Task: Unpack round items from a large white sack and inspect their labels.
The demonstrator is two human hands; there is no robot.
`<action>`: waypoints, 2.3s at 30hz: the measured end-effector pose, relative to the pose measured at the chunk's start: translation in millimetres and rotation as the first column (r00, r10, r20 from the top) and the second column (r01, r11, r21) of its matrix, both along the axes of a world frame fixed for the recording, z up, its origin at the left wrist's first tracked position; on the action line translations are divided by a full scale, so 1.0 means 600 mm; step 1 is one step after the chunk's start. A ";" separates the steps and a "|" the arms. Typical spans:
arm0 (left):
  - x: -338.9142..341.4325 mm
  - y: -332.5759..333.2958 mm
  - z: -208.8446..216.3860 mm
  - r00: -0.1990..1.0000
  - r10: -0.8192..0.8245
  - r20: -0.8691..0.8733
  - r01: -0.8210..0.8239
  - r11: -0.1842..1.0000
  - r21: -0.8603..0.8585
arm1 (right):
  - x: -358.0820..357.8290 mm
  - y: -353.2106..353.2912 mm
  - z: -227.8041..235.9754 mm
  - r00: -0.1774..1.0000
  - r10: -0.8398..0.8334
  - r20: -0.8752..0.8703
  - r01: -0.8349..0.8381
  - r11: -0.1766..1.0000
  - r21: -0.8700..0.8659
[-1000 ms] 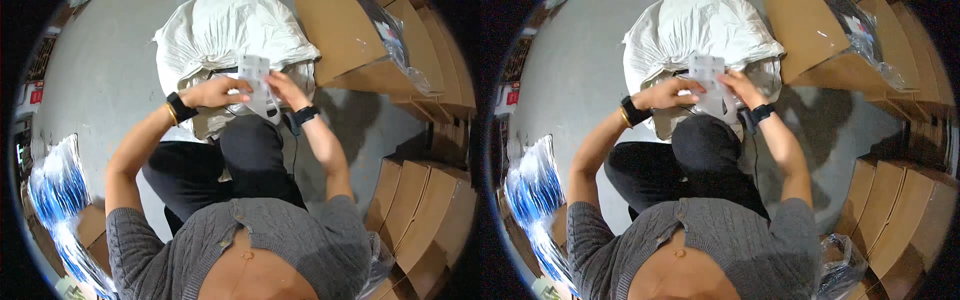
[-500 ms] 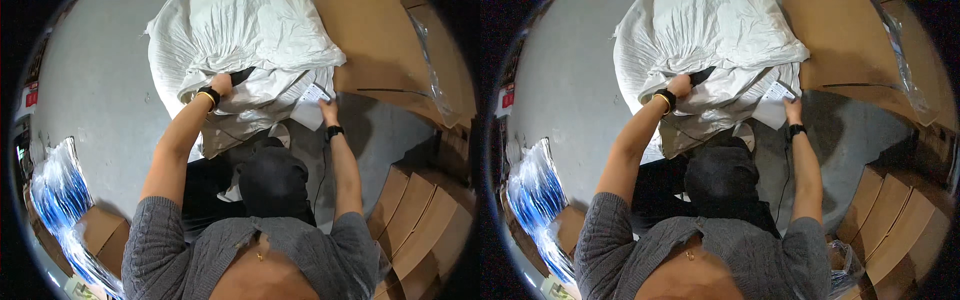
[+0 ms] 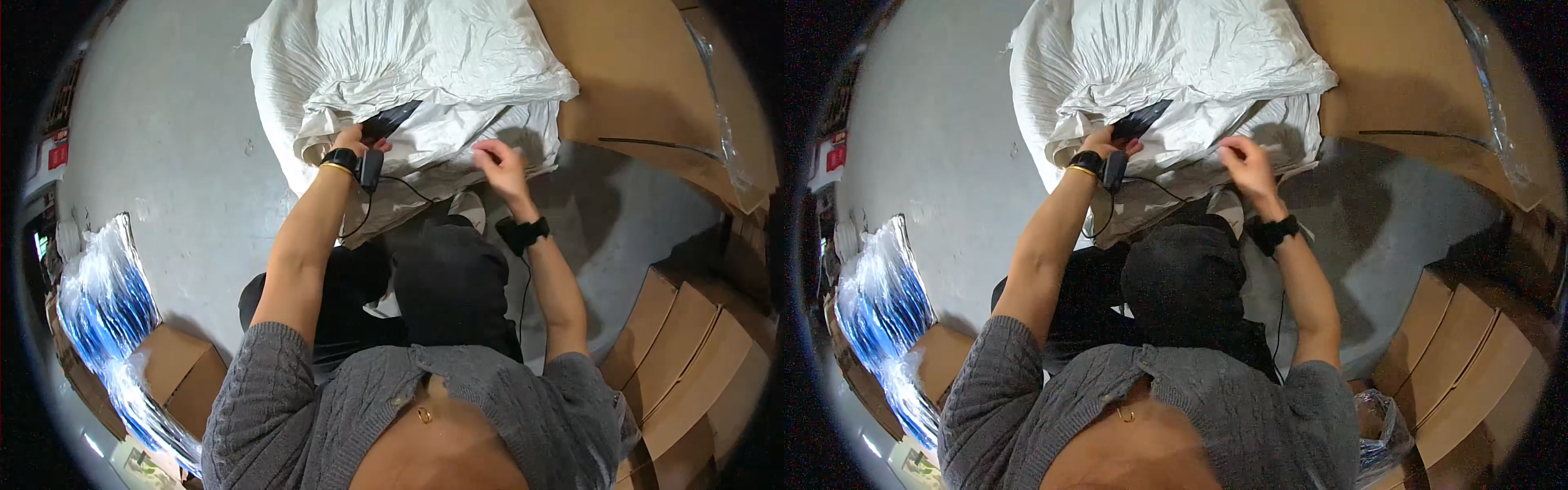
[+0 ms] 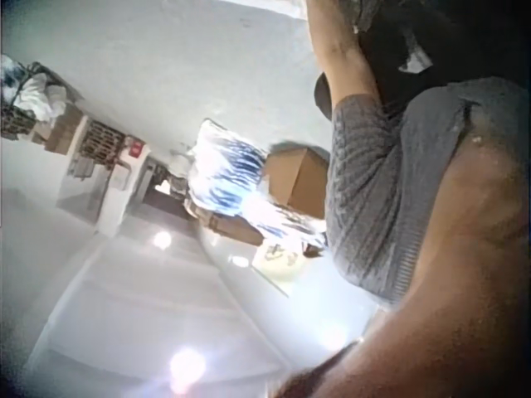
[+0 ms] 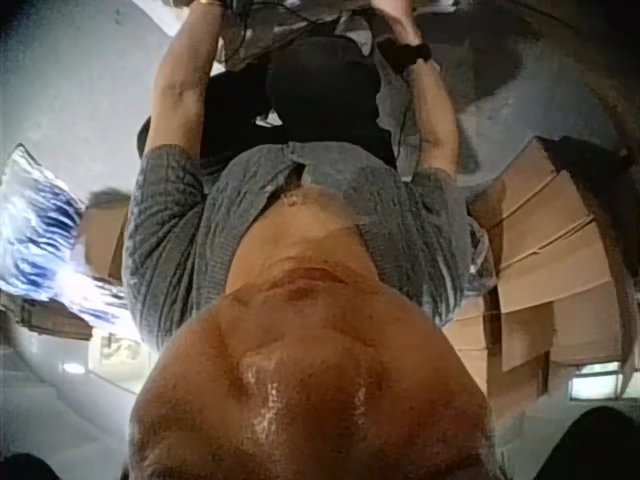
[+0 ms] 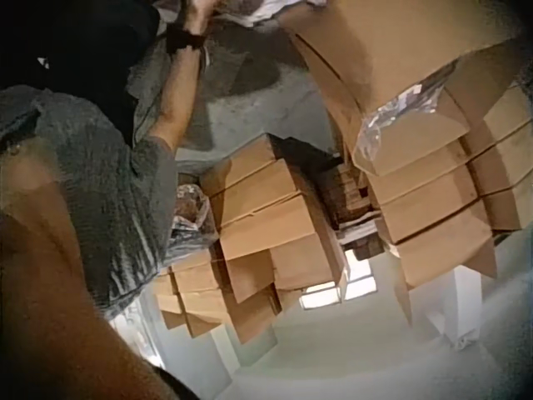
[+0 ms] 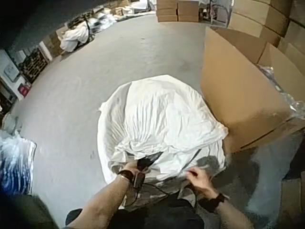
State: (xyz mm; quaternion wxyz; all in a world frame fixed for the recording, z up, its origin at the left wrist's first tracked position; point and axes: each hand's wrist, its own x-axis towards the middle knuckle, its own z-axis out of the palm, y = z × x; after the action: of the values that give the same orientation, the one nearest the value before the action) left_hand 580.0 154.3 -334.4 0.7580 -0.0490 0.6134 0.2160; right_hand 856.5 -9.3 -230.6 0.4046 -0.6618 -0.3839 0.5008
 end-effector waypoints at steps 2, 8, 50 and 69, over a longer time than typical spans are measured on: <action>0.002 -0.003 0.001 0.957 0.244 0.157 -0.242 0.970 -0.031 | -0.044 0.018 0.017 0.991 0.103 -0.088 -0.096 0.993 0.074; -0.002 -0.027 -0.024 0.989 -0.148 0.004 0.146 0.984 0.104 | -0.157 0.174 -0.029 0.757 0.445 0.478 -0.614 0.734 0.290; -0.107 0.017 -0.035 -0.047 -0.030 -0.998 0.899 -0.437 -0.029 | -0.116 0.152 -0.111 0.353 -0.472 -0.808 0.112 0.879 -0.464; -0.040 -0.058 0.511 0.085 0.268 -0.960 0.962 -0.271 0.010 | -0.135 0.199 0.237 0.540 -0.031 -0.841 0.258 0.957 0.131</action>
State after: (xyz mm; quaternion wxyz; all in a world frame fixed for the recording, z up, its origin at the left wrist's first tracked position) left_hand 555.8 119.5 -27.9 0.1159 0.8628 0.4734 0.1341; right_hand 775.5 109.9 -88.2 0.6545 -0.3220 -0.1481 0.6679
